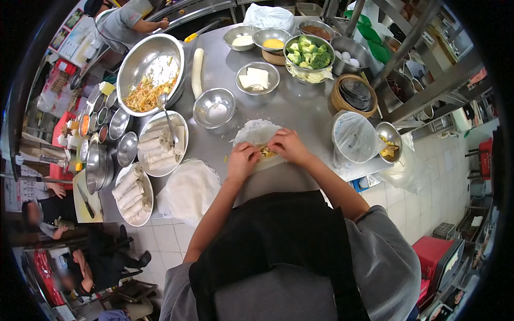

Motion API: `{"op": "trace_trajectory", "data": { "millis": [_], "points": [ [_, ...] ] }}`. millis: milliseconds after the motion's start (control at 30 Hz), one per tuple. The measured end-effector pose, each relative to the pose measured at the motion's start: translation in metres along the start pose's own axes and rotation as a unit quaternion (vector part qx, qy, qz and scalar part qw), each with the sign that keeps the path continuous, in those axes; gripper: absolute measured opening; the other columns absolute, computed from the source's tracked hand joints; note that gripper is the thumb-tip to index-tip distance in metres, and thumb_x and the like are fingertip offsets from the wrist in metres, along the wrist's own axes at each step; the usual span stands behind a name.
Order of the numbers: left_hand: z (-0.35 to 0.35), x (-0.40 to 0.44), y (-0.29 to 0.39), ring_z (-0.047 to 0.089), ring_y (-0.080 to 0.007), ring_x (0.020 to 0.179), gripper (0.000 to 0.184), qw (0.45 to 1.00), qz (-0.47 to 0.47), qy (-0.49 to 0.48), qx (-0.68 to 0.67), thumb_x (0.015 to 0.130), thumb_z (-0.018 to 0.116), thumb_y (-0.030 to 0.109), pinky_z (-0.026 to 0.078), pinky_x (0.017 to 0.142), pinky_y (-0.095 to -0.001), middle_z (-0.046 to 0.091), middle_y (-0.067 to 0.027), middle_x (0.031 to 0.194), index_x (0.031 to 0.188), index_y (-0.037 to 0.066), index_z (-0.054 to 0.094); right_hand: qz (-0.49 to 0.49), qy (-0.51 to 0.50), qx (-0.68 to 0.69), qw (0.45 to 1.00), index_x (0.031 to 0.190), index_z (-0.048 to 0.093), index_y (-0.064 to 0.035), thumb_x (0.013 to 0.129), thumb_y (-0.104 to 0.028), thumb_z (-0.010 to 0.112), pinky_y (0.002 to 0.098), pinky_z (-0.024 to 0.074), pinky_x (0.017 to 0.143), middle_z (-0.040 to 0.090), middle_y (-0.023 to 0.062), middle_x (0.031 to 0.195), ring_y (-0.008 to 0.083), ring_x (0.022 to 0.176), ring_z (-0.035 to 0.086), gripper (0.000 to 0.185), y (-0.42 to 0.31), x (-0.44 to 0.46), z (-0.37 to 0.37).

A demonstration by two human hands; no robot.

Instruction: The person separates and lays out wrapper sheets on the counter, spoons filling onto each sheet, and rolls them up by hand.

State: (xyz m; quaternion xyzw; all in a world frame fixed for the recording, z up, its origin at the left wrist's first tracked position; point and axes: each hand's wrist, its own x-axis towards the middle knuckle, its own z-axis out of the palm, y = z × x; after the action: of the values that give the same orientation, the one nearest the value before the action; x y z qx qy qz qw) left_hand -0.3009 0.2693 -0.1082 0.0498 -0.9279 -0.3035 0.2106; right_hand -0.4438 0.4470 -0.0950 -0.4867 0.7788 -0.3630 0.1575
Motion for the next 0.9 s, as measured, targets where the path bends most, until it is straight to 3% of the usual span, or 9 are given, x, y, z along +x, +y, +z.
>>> {"op": "trace_trajectory", "data": {
  "millis": [67,167,267,367,467,567,667,767,900],
  "points": [
    [-0.009,-0.003,0.004,0.064,-0.0284,0.093,0.028,0.999,-0.025,-0.017,-0.027,0.073,0.083,0.02,0.053,0.083,-0.0403,0.067,-0.0064,0.093,0.096,0.008,0.075,-0.013,-0.006,0.12,0.993,0.101,0.07,-0.0108,0.082,-0.017,0.075,0.0442,0.0447,0.095,0.063,0.006,0.104,0.0306,0.108,0.058,0.02,0.012,0.0,-0.001],
    [-0.019,-0.004,0.006,0.064,-0.0295,0.095,0.038,0.999,-0.021,0.011,-0.037,0.07,0.085,0.021,0.053,0.086,-0.041,0.066,-0.0086,0.101,0.103,0.007,0.074,-0.028,0.036,0.027,0.999,0.11,0.068,-0.01,0.078,-0.014,0.078,0.0417,0.0484,0.091,0.062,0.0123,0.106,0.0334,0.105,0.06,0.034,0.011,-0.009,-0.014],
    [-0.024,-0.009,0.005,0.065,-0.0312,0.097,0.05,0.999,-0.043,-0.025,0.006,0.067,0.087,0.02,0.054,0.087,-0.0406,0.065,-0.0114,0.109,0.112,0.006,0.071,-0.014,0.022,-0.008,1.0,0.117,0.065,-0.009,0.075,-0.011,0.08,0.0405,0.051,0.09,0.061,0.0166,0.108,0.0348,0.102,0.062,0.045,0.017,-0.015,-0.015],
    [-0.02,-0.011,0.005,0.065,-0.0322,0.096,0.055,0.989,-0.108,-0.094,-0.023,0.066,0.088,0.017,0.054,0.086,-0.0398,0.065,-0.0128,0.107,0.116,0.006,0.069,0.026,-0.018,0.038,0.999,0.119,0.064,-0.0064,0.077,-0.004,0.077,0.0372,0.053,0.087,0.061,0.0129,0.106,0.0321,0.099,0.064,0.044,0.011,-0.014,-0.012],
    [-0.017,-0.013,0.003,0.065,-0.0324,0.097,0.053,0.985,-0.127,-0.089,-0.077,0.067,0.088,0.013,0.055,0.085,-0.0394,0.064,-0.0141,0.106,0.115,0.005,0.069,0.007,-0.003,0.038,0.999,0.114,0.066,-0.006,0.076,-0.007,0.077,0.0389,0.0525,0.087,0.062,0.0161,0.106,0.0332,0.098,0.064,0.04,0.011,-0.012,-0.007],
    [-0.029,-0.018,-0.004,0.068,-0.0302,0.09,0.045,0.993,-0.088,-0.046,-0.07,0.069,0.085,0.01,0.056,0.08,-0.0383,0.065,-0.0152,0.106,0.111,0.003,0.069,0.058,-0.006,0.072,0.996,0.113,0.068,-0.0055,0.077,-0.005,0.074,0.0389,0.0533,0.083,0.065,0.016,0.099,0.0331,0.094,0.066,0.036,0.024,-0.014,-0.01],
    [-0.044,-0.02,-0.004,0.069,-0.0284,0.083,0.033,0.965,-0.218,-0.077,-0.122,0.072,0.082,0.007,0.057,0.073,-0.0373,0.067,-0.0159,0.1,0.102,0.002,0.07,0.101,0.029,0.087,0.991,0.108,0.07,-0.0051,0.079,-0.006,0.073,0.0387,0.0542,0.077,0.07,0.016,0.091,0.0322,0.083,0.068,0.029,0.022,-0.014,-0.015],
    [-0.035,-0.027,-0.01,0.07,-0.0276,0.077,0.024,0.978,-0.184,-0.067,-0.077,0.073,0.081,0.004,0.056,0.069,-0.0371,0.07,-0.0153,0.09,0.094,0.002,0.071,0.128,0.025,0.099,0.987,0.1,0.072,-0.0033,0.081,-0.009,0.071,0.039,0.0541,0.072,0.072,0.0168,0.085,0.0309,0.075,0.069,0.02,0.019,-0.014,-0.004],
    [-0.035,-0.027,0.0,0.07,-0.0223,0.071,0.014,0.982,-0.173,-0.063,-0.04,0.077,0.079,0.006,0.056,0.068,-0.0334,0.071,-0.0113,0.081,0.088,0.003,0.071,0.147,0.037,0.083,0.985,0.101,0.072,-0.0011,0.084,-0.009,0.07,0.0328,0.0551,0.073,0.074,0.0135,0.084,0.0208,0.074,0.07,0.019,0.022,-0.013,-0.002]
  ]
}}
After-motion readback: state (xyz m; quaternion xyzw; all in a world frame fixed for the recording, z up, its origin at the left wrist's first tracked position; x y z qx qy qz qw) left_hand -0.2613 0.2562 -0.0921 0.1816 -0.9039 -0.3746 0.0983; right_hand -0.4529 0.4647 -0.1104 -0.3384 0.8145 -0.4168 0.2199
